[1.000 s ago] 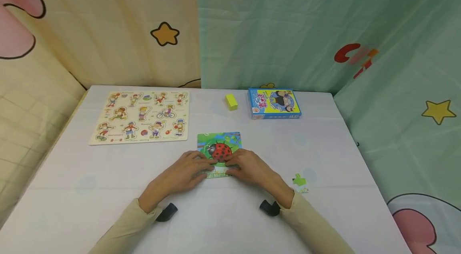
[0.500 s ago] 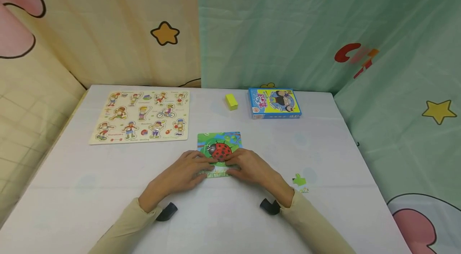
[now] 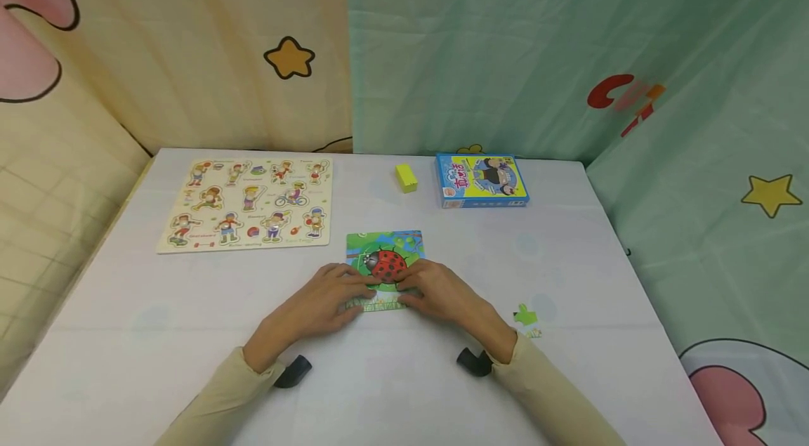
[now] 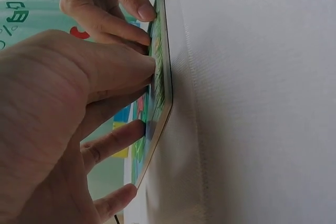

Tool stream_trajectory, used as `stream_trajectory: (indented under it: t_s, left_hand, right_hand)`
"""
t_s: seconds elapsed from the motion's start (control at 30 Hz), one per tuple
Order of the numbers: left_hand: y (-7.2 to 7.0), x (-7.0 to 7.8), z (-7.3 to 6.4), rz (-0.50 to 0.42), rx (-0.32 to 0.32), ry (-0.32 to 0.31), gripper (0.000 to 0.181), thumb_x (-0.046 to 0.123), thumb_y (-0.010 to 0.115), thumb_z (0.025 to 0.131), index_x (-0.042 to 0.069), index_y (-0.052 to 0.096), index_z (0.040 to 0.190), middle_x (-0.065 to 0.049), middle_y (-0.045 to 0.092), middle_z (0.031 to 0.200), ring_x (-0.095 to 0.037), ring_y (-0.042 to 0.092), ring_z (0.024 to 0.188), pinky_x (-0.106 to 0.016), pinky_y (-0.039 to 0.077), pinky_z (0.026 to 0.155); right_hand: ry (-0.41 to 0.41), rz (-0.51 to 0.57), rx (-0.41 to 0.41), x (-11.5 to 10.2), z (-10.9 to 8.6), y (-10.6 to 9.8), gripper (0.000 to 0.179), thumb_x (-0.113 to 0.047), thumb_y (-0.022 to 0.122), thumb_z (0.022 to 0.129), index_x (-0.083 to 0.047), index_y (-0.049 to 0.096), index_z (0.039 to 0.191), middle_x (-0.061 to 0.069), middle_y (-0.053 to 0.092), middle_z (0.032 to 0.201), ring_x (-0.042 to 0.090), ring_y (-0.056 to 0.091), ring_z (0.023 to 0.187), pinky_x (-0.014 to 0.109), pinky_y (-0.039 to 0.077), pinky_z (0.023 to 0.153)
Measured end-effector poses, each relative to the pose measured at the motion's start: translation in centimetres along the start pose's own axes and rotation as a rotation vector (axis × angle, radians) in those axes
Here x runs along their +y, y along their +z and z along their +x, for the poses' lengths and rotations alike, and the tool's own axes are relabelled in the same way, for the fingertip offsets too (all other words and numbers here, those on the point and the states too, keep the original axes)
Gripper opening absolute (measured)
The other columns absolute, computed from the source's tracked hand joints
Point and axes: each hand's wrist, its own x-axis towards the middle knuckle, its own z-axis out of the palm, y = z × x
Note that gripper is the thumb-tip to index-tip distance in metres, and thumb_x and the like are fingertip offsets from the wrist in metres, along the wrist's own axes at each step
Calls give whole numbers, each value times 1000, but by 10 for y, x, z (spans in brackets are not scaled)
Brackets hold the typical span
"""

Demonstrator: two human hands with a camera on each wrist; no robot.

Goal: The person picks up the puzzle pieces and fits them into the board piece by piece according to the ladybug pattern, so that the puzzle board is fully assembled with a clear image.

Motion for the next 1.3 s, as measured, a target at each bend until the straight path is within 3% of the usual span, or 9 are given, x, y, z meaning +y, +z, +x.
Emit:
stream_trajectory:
  t_s: [0.47,0.73,1.1,1.3]
  left_hand:
    - [4,4,3,-11,18,6,22,16,60,99,14,68,119,0,58,145,-26,54,132,-56,38,111]
    - [5,1,4,15,15,17,36,17,62,98,22,65,134,4,60,143,-24,52,133,-60,36,110]
    - [9,1,4,27,22,18,33,19,61,99,23,67,131,-1,55,149,-26,47,139,-60,35,112]
    - [8,3,5,42,17,7,33,20,62,99,23,68,131,-3,53,150,-26,48,139,-62,35,111]
  right_hand:
    - [46,123,-11,2,4,-1,15,-21,81,85,-11,77,96,0,71,106,19,65,108,38,53,97]
    - [62,114,-61,2,4,-3,42,-25,78,88,-13,70,127,3,66,123,19,59,115,37,52,99]
    - [38,79,-50,6,-2,-2,39,-28,74,92,-18,70,129,10,54,144,27,47,134,42,46,109]
    - [12,120,-24,14,-22,-5,44,-30,72,93,-18,65,134,5,56,143,24,49,135,41,45,110]
